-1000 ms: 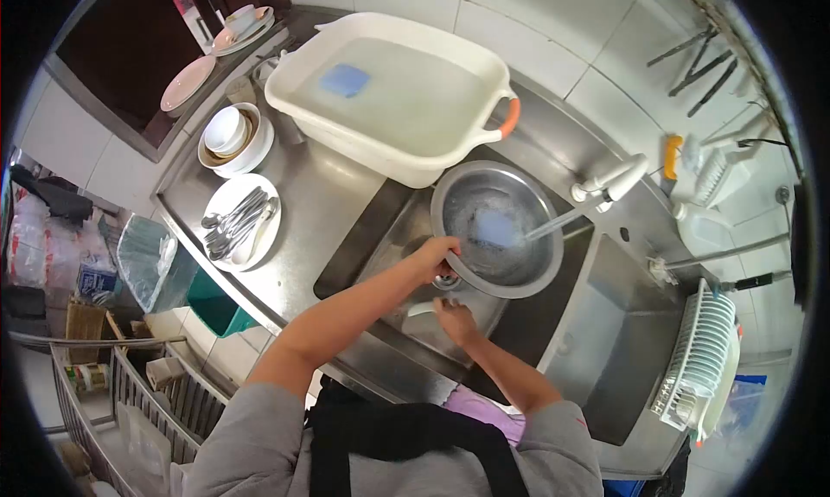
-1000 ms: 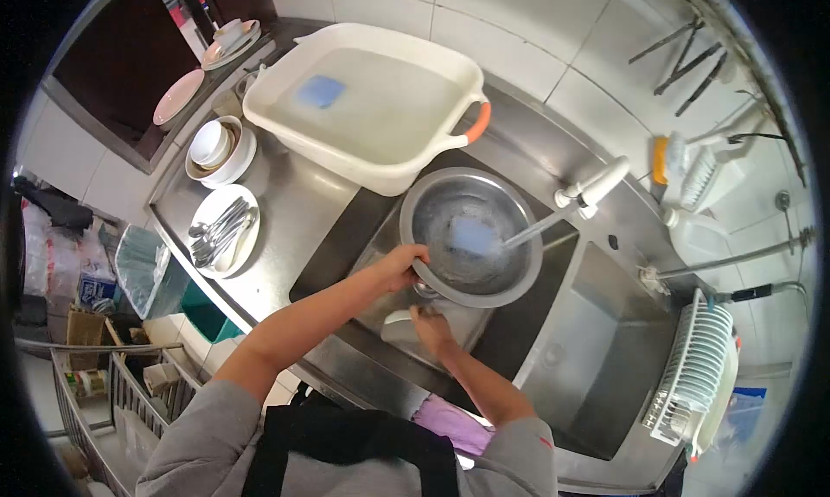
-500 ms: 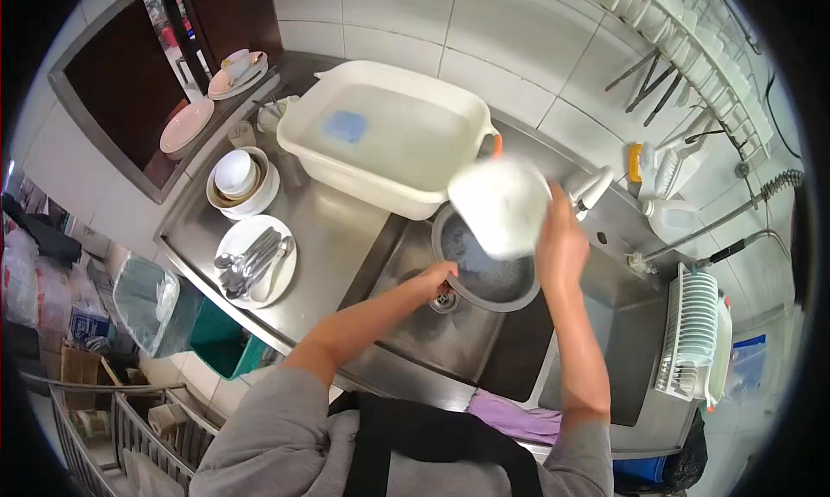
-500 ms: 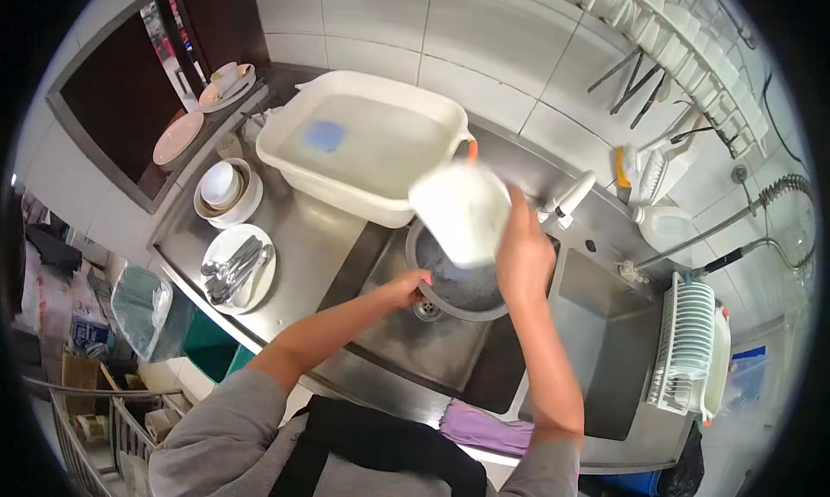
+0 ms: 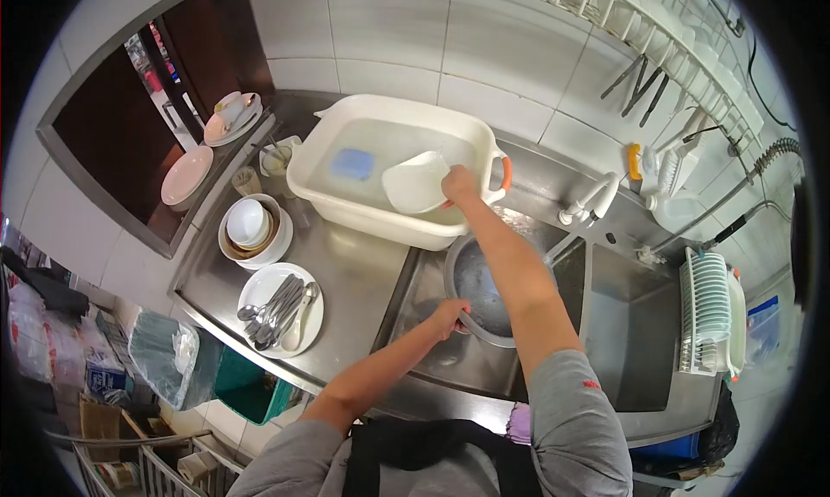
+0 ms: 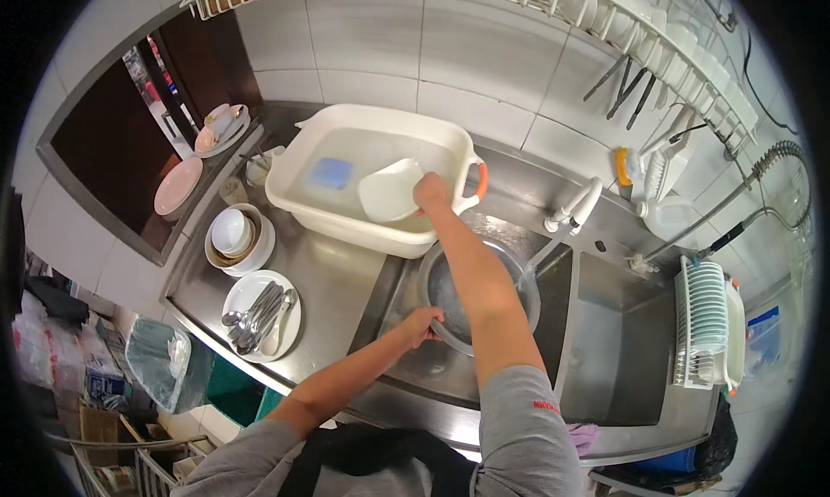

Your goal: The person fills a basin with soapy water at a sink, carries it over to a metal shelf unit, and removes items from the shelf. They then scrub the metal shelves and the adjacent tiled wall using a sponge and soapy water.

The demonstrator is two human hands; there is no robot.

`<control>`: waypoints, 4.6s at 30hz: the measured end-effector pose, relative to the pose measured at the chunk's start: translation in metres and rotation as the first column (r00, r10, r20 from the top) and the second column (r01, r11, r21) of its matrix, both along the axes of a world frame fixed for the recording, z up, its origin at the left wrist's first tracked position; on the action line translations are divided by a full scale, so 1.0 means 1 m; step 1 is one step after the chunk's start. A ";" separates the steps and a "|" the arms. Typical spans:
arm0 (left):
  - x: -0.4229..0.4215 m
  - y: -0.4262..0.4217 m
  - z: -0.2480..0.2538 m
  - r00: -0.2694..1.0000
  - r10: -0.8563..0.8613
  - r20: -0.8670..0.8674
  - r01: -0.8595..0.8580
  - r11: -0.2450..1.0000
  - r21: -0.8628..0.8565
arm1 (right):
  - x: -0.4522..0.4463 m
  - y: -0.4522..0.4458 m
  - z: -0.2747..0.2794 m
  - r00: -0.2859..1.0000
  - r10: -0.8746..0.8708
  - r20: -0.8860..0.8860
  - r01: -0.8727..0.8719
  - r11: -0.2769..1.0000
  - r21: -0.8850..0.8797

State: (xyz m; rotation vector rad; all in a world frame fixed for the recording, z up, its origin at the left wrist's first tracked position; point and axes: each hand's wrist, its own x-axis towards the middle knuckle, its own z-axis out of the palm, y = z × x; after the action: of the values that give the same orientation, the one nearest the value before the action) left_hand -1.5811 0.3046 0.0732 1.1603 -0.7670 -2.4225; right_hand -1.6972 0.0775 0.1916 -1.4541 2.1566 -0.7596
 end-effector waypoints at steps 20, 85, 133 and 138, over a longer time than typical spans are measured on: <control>0.079 0.062 0.058 0.974 0.115 0.194 -0.104 0.992 -0.069 | -0.104 0.233 0.145 0.948 0.009 0.318 0.024 0.995 -0.099; 0.122 0.129 0.081 0.914 0.386 0.129 -0.393 0.919 0.031 | -0.052 0.210 0.091 0.891 0.372 -0.259 -0.420 0.893 -0.161; 0.141 0.291 0.188 0.344 0.935 -0.080 -0.926 0.352 0.133 | -0.434 0.123 -0.110 0.731 -0.018 -0.682 0.091 0.993 0.071; 0.191 0.339 0.188 0.060 0.995 -0.083 -0.996 0.065 0.059 | -0.478 0.097 -0.136 0.942 0.044 -0.332 -0.020 0.997 0.075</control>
State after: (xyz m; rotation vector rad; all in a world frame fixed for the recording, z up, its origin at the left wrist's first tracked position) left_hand -1.3899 0.6435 0.2608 0.9665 0.1887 -1.1510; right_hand -2.1755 0.1744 0.0557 -1.6751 2.3702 -0.4439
